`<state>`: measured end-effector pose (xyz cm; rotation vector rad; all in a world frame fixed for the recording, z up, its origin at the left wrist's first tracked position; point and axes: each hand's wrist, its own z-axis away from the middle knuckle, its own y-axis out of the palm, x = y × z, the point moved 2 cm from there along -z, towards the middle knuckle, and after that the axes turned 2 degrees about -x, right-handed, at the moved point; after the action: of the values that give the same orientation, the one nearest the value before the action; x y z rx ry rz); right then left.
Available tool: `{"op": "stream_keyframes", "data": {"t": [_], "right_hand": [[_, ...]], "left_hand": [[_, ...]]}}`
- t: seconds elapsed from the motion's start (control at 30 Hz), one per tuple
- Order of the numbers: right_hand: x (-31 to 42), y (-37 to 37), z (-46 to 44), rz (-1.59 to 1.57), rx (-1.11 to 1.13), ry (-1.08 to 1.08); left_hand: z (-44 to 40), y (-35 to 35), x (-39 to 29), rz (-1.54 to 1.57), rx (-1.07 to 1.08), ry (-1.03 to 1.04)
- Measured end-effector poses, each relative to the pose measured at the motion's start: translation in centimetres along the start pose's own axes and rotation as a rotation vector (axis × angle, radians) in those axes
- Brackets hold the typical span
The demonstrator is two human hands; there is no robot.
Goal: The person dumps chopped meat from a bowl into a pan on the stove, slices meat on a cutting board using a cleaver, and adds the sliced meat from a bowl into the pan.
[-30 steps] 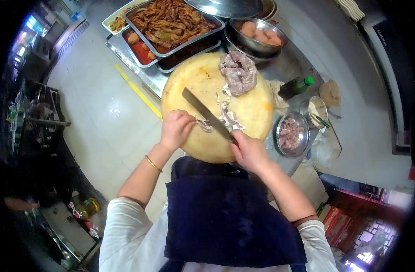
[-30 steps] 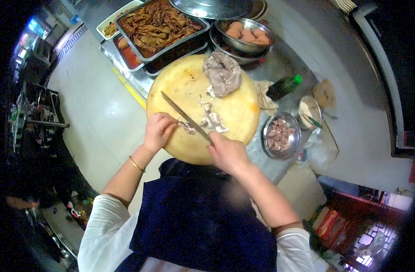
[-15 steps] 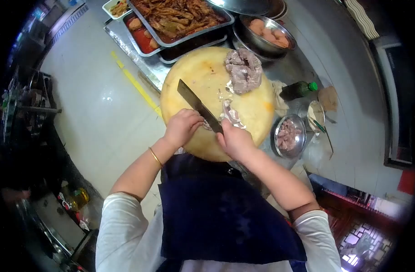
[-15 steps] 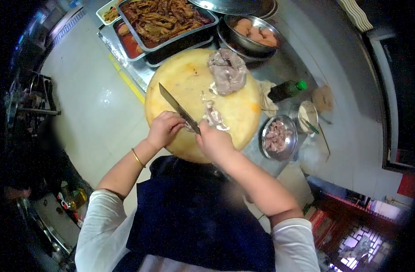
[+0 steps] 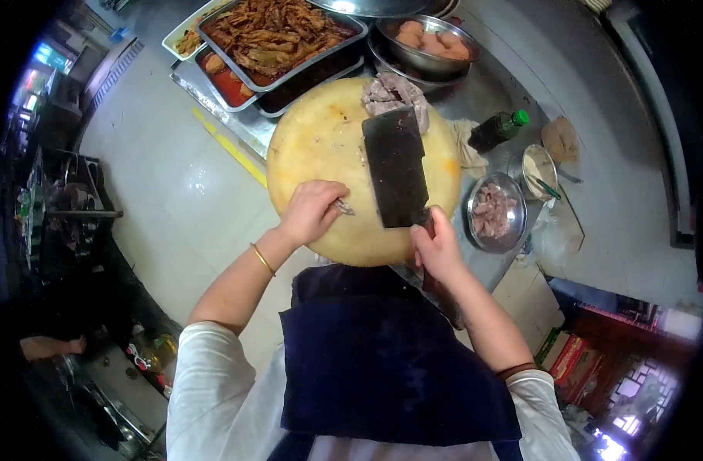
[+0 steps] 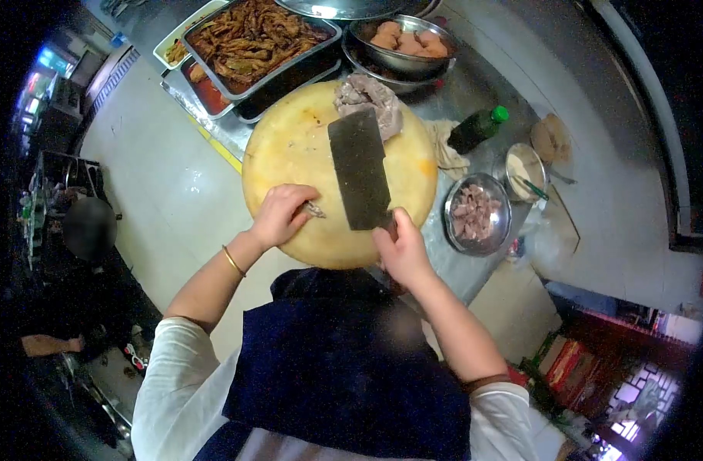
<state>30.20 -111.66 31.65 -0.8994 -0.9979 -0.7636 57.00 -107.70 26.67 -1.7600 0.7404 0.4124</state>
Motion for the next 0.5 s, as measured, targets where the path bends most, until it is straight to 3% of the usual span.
{"op": "stream_keyframes", "data": {"t": [0.07, 0.27, 0.43, 0.5], "right_hand": [[1.3, -0.1, 0.1, -0.234, 0.06, 0.202], [1.7, -0.6, -0.8, -0.484, -0.143, 0.038], [-1.1, -3.8, 0.9, -0.327, -0.291, 0.052], [-3.0, -4.6, 2.7, -0.175, -0.257, 0.088]], "left_hand": [[0.0, 0.3, -0.1, -0.01, 0.053, -0.023], [1.1, 1.3, -2.0, -0.019, 0.056, -0.076], [1.2, 1.7, -3.7, 0.048, 0.136, -0.046], [0.7, 1.8, -3.7, 0.155, 0.058, -0.211]]}}
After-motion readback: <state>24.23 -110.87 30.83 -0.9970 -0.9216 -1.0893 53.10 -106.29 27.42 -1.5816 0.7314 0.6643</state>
